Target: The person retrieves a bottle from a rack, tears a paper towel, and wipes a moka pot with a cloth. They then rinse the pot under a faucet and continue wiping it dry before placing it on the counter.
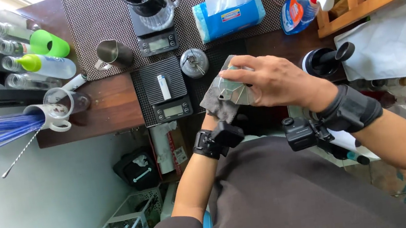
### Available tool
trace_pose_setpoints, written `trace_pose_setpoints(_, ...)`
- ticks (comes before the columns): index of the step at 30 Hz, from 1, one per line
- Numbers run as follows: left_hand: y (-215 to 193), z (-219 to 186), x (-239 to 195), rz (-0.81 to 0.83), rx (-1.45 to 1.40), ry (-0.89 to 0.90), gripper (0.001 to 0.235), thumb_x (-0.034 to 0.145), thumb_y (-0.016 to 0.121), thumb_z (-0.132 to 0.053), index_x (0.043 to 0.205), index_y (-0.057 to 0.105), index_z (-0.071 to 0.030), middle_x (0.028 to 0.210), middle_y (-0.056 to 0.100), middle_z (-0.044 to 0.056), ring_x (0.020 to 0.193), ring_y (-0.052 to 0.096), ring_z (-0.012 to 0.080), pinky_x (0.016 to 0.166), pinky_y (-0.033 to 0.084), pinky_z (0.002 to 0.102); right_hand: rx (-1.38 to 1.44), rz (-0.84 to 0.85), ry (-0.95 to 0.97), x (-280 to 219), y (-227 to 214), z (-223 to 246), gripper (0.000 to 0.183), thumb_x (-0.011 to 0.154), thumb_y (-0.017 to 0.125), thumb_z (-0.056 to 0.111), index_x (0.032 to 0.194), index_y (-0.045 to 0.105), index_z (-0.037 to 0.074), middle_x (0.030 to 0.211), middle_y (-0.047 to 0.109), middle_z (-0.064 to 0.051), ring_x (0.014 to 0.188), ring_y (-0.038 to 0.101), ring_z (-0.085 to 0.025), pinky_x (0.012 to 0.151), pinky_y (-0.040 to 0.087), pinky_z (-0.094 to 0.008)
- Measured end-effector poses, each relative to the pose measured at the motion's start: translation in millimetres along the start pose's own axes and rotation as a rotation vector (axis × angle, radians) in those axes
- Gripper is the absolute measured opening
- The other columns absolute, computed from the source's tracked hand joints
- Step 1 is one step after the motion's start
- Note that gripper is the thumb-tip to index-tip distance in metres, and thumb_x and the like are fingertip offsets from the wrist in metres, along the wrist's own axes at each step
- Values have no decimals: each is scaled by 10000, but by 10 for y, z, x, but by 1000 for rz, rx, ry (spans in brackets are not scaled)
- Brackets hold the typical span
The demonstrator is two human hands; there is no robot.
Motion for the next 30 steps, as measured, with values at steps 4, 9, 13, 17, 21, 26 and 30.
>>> trace_pose_setpoints(4,221,263,-17,-36,-297,86,351,990,591,-242,1292,561,-66,1197,668,99,1089,686,218,912,591,333,-12,55,-14,15,25,0,718,733,722,63,1417,550,200,1327,598,-98,902,672,-321,779,555,-424)
trace_pose_setpoints(9,633,969,-68,-219,-1816,-568,514,1042,331,-435,1173,663,-66,1099,711,99,988,691,266,889,574,405,-3,135,-27,67,-2,-31,851,675,851,225,1433,481,121,1298,596,-115,845,669,-298,746,545,-421)
trace_pose_setpoints(13,844,1266,-129,-345,-1772,-671,506,1046,371,-474,1153,667,-78,1072,707,88,978,686,267,865,582,425,23,145,-23,69,46,-41,846,681,868,226,1413,463,100,1316,597,-108,897,677,-307,760,548,-423)
trace_pose_setpoints(17,679,903,-128,-264,-1788,-621,555,1026,374,-517,1187,655,-66,1114,707,97,1026,688,287,901,582,439,94,155,-37,93,62,23,773,666,873,223,1319,475,110,1238,605,-85,934,702,-323,727,572,-416)
trace_pose_setpoints(21,444,469,-130,-217,-1846,-675,771,934,350,-702,1241,660,-65,1162,718,125,1065,681,295,914,570,435,82,224,-4,175,63,83,824,594,884,221,1298,475,103,1228,617,-87,842,707,-338,635,576,-419)
trace_pose_setpoints(26,606,825,-165,-158,-1882,-521,799,982,369,-717,1301,631,-33,1218,698,153,1104,673,321,947,560,450,71,220,10,205,113,135,841,597,879,234,1327,477,117,1237,617,-81,840,709,-339,631,590,-400)
trace_pose_setpoints(30,564,835,-133,-239,-1902,-390,743,993,389,-661,1281,641,-23,1208,696,152,1099,681,314,971,550,436,31,194,46,200,183,179,847,607,876,248,1355,494,143,1243,619,-78,796,712,-326,603,589,-397)
Point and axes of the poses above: each hand's wrist, its own x-axis towards the middle knuckle, its own y-axis out of the palm, z = x × y, the point moved 3 cm from there along x, towards the middle knuckle
